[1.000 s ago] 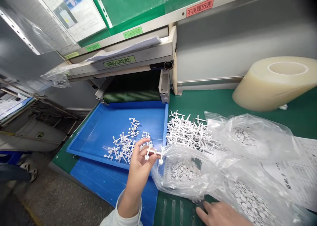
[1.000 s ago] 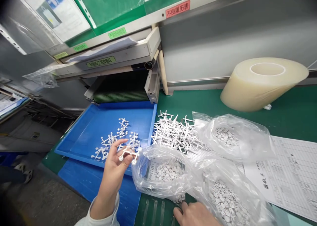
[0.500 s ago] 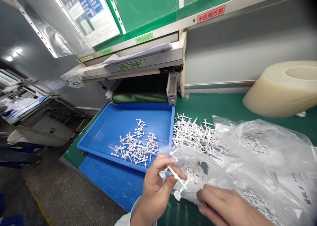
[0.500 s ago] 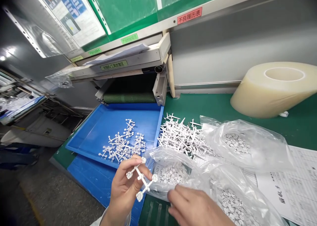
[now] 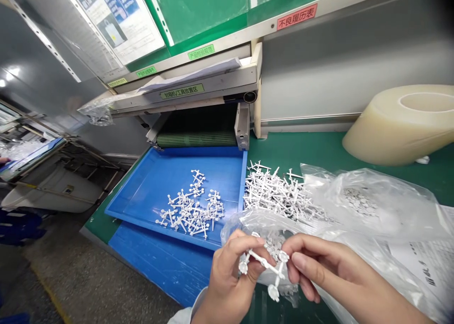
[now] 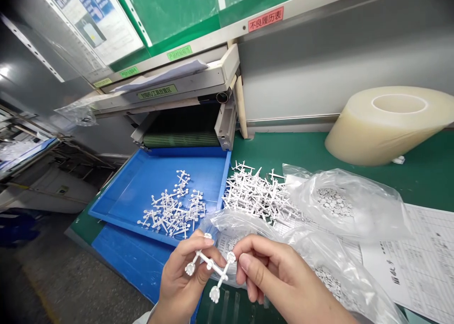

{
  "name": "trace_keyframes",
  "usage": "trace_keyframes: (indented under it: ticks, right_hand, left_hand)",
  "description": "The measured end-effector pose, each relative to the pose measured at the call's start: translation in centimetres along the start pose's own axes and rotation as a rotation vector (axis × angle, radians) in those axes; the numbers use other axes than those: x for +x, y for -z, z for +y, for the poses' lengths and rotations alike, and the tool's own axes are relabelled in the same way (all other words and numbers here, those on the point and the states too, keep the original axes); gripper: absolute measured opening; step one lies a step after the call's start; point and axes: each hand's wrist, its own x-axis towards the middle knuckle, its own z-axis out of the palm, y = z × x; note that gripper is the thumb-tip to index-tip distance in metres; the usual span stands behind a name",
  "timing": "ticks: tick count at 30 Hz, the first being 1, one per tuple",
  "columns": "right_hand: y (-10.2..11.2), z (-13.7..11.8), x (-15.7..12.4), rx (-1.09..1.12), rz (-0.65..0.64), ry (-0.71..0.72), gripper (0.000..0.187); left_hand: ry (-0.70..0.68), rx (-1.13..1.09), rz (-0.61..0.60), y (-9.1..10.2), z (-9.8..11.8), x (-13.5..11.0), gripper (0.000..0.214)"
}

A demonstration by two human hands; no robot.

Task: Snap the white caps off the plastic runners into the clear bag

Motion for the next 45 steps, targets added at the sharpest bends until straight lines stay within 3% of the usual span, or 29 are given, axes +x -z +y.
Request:
trace_keyframes:
  ticks: [15,22,24,28,30,32,35,37,41,43,45]
  right_hand:
    - [-0.3,-0.2,0.2,0.128,0.008,-0.046,0.041]
    - [-0.7,0.6,0.9,0.527,-0.150,-0.211,0.035]
    - [-0.6,1.1,0.7,0.319,0.005,-0.107,0.032]
    - [-0.7,2.0,-0.1,-0.326,0.351,0.333,0.012]
    - [-0.7,2.1,-0.3,-0.369,0.408,0.378,0.009]
    - [-0.7,1.9,-0.2,-0.154,0.345,0.237,0.014]
    - [-0.8,1.3,-0.1,0.283,0.078,-0.001,0.019]
    - [-1.1,1.1,0.1,0.432,-0.044,-0.095,0.022]
    - [-1.8,2.0,0.4,0.397,-0.114,-0.119,0.041]
    - [-2.1,2.5,0.5,0.291,-0.089,-0.090,0.047]
    - [-2.3,2.7,0.6,0.144,0.021,-0.035,0.047]
  left_hand:
    - [-0.081,0.193,-0.096,0.1,0.4,0.1,0.030]
    - [-0.211,0.275,-0.098,0.0,-0.1,0.2,0.039]
    - [-0.143,0.266,-0.058,-0.2,-0.2,0.0,0.034]
    - [0.108,0.244,0.037,-0.8,-0.5,-0.8,0.025]
    - [0.172,0.245,0.076,-0.9,-0.8,-1.1,0.023]
    - [0.151,0.254,0.117,-1.0,-0.9,-1.1,0.022]
    - [0.030,0.305,0.145,-1.0,-0.8,-0.5,0.027]
    - [-0.064,0.368,0.132,-1.0,-0.6,-0.1,0.033]
    - [-0.134,0.436,0.120,-1.2,-0.7,-0.1,0.037]
    - [-0.040,0.411,0.139,-1.5,-1.1,-0.4,0.034]
    - [0.133,0.346,0.160,-1.8,-1.5,-0.8,0.025]
